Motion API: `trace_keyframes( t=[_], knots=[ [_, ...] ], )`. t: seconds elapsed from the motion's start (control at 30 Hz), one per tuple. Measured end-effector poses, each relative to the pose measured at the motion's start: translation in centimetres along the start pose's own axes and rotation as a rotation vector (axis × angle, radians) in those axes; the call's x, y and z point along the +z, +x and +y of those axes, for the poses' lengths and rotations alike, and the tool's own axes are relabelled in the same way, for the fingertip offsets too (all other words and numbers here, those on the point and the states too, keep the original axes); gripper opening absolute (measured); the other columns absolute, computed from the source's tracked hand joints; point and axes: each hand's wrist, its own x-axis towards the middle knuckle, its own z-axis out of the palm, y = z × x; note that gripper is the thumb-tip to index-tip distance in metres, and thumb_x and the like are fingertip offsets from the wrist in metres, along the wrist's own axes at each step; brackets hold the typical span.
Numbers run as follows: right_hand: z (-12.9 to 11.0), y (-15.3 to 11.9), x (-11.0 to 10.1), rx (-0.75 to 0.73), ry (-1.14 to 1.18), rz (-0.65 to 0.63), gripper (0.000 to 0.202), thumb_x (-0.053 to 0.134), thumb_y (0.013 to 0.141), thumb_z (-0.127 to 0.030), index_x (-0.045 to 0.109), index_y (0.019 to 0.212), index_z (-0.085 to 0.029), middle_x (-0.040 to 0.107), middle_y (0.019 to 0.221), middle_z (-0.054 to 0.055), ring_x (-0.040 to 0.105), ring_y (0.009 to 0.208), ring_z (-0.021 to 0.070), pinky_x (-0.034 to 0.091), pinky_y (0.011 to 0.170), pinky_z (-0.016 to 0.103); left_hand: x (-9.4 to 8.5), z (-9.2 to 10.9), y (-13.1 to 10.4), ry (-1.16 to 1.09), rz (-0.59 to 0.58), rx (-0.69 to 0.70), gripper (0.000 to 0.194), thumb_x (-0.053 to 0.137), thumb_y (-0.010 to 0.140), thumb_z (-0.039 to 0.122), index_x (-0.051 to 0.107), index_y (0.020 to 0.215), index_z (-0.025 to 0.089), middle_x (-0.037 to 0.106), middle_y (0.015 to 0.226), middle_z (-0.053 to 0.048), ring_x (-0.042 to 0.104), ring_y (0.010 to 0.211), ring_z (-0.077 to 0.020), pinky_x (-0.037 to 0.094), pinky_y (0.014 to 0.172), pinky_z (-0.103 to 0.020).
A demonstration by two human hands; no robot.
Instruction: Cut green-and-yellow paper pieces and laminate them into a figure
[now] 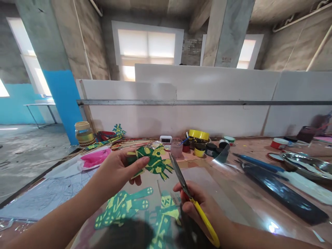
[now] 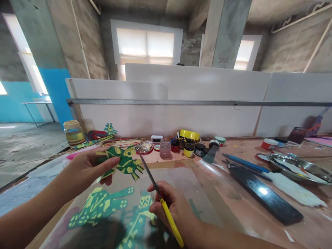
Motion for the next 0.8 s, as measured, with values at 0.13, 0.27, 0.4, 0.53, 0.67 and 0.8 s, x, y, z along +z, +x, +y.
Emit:
trace_keyframes(
  t=[0.13,0.27,0.4,0.53,0.67,0.8],
  knots=[
    [0.2,0.1,-0.1,-0.023,-0.034,-0.026,0.066,0.056,0.071,-0.08,0.06,0.098,-0.019,0.043,0.069,-0.003,0.036,0.057,0.011,0.032,0.053,0.026,-0.1,0.2,-0.1,-0.005,0.058,0.003,0.034,0.066,0.081,0.049,0.059,0.068,0.017,0.06,0.048,0.003,0.052,0.046,-0.0097,0.04,0.045,-0.02],
    [0.5,0.0,-0.3,0.003,-0.042,-0.058,0.063,0.058,0.073,-0.076,0.059,0.101,-0.02,0.042,0.071,-0.003,0.036,0.058,0.0111,0.033,0.053,0.026,-0.2,0.1,0.3,-0.049,0.051,0.023,0.031,0.067,0.08,0.044,0.06,0.066,0.017,0.062,0.052,0.002,0.057,0.05,-0.011,0.044,0.049,-0.02],
    [0.7,0.0,-0.4,-0.01,-0.042,-0.051,0.062,0.058,0.074,-0.075,0.06,0.101,-0.02,0.043,0.072,-0.002,0.037,0.059,0.0112,0.034,0.053,0.026,0.0,-0.1,0.4,-0.07,0.045,0.047,0.027,0.068,0.079,0.039,0.062,0.067,0.017,0.064,0.055,0.001,0.06,0.053,-0.0128,0.05,0.053,-0.023],
    [0.8,0.1,-0.3,-0.041,-0.076,-0.025,0.059,0.057,0.076,-0.073,0.061,0.099,-0.019,0.046,0.072,-0.001,0.039,0.059,0.0119,0.035,0.054,0.026,-0.4,-0.1,0.3,-0.079,0.068,0.123,0.022,0.071,0.078,0.038,0.067,0.085,0.018,0.071,0.07,-0.001,0.067,0.065,-0.0154,0.056,0.063,-0.025],
    [1.2,0.0,-0.3,0.021,-0.104,-0.032,0.038,0.065,0.08,-0.052,0.062,0.1,-0.02,0.045,0.07,-0.002,0.038,0.058,0.0119,0.033,0.054,0.026,-2.7,0.1,0.6,-0.102,-0.027,0.129,0.044,0.068,0.082,0.043,0.062,0.12,0.022,0.075,0.1,-0.007,0.07,0.094,-0.0195,0.057,0.08,-0.028],
    [1.2,-0.3,-0.5,0.038,-0.152,-0.107,0.03,0.07,0.076,-0.039,0.063,0.099,-0.021,0.046,0.067,-0.004,0.039,0.058,0.0119,0.034,0.053,0.025,-4.5,0.4,0.5,0.017,-0.059,0.141,0.039,0.064,0.084,0.048,0.068,0.114,0.024,0.074,0.11,-0.007,0.067,0.103,-0.0194,0.055,0.089,-0.028]
  ],
)
